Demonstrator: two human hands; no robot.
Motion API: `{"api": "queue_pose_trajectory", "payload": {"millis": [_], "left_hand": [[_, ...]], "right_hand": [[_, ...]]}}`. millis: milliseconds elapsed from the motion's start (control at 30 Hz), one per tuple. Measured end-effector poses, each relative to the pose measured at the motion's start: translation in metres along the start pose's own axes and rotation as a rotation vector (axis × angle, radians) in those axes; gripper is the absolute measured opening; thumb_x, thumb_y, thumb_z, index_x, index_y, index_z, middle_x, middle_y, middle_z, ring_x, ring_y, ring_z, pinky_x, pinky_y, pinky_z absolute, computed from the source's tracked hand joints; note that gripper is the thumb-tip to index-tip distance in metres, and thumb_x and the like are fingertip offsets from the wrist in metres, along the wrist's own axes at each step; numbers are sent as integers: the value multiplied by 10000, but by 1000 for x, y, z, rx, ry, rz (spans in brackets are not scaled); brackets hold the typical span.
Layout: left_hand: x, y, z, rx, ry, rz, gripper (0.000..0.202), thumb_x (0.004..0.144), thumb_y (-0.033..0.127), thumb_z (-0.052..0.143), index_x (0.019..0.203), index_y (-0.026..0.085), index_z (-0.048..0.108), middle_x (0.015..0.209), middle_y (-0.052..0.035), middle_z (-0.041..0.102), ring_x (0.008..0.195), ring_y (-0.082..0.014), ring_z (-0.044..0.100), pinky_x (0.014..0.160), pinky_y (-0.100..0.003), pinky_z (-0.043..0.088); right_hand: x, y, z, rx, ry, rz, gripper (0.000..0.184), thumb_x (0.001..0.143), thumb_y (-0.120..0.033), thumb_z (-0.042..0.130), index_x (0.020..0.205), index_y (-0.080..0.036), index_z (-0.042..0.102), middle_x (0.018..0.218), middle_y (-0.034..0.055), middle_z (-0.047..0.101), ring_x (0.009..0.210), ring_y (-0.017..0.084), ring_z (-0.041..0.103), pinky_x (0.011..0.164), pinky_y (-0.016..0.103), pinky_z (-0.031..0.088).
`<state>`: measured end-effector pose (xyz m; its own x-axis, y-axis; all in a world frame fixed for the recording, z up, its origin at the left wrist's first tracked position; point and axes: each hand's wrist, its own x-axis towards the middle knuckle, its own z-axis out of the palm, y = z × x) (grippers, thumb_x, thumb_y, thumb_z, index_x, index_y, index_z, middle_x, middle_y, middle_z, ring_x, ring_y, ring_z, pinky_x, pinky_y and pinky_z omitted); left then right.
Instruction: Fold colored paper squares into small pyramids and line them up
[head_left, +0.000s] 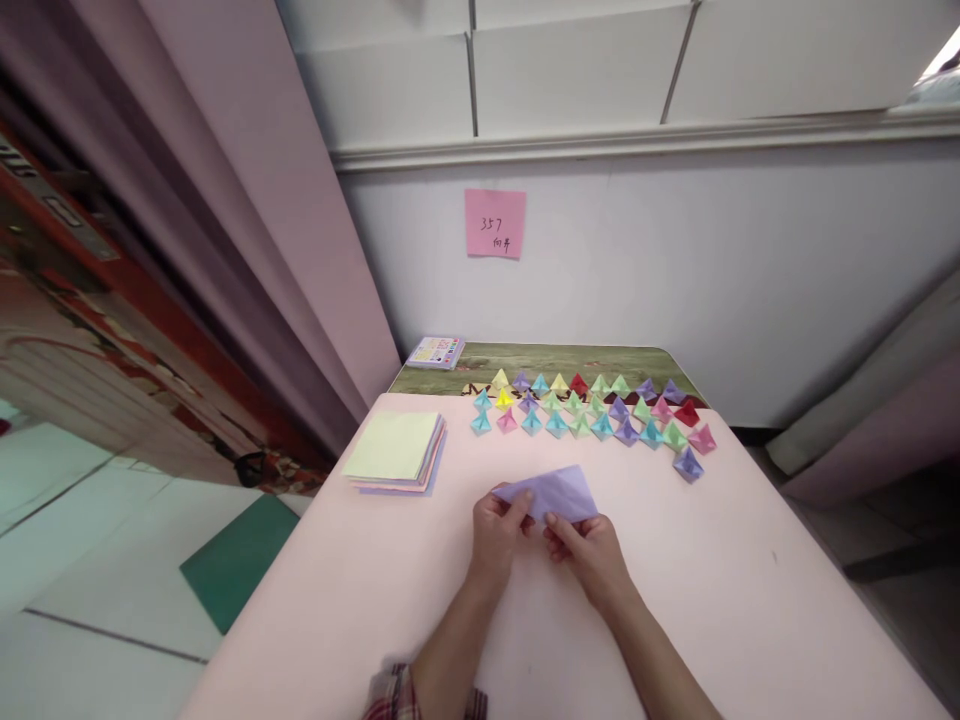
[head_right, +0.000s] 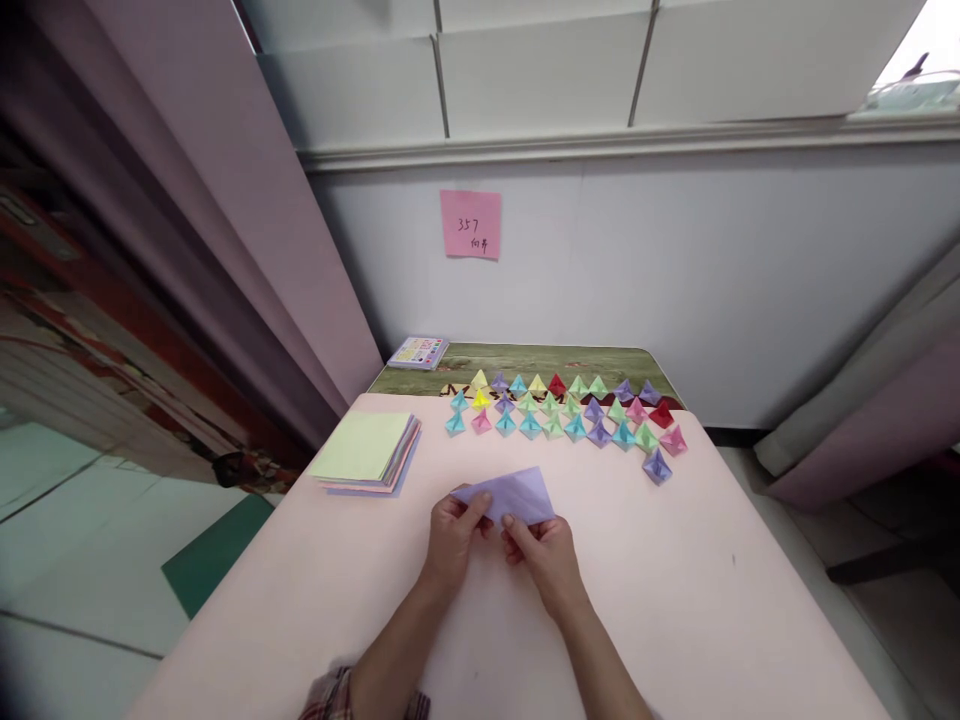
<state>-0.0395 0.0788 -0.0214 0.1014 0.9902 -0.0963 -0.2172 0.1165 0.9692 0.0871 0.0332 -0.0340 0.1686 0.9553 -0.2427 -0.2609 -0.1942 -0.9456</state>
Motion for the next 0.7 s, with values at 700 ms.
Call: {"api": "queue_pose_trajectory", "payload": {"millis": [700], "left_hand": [[0,8,0,-213,-85,-230,409,682,417,750,914,87,683,679,-54,666,523,-126,574,382,-207,465]], "right_hand": [[1,-7,-6,80,-88,-76,412,728,-519,718,916,-162,635,546,-19,574,445,100,454,414,202,355]]}}
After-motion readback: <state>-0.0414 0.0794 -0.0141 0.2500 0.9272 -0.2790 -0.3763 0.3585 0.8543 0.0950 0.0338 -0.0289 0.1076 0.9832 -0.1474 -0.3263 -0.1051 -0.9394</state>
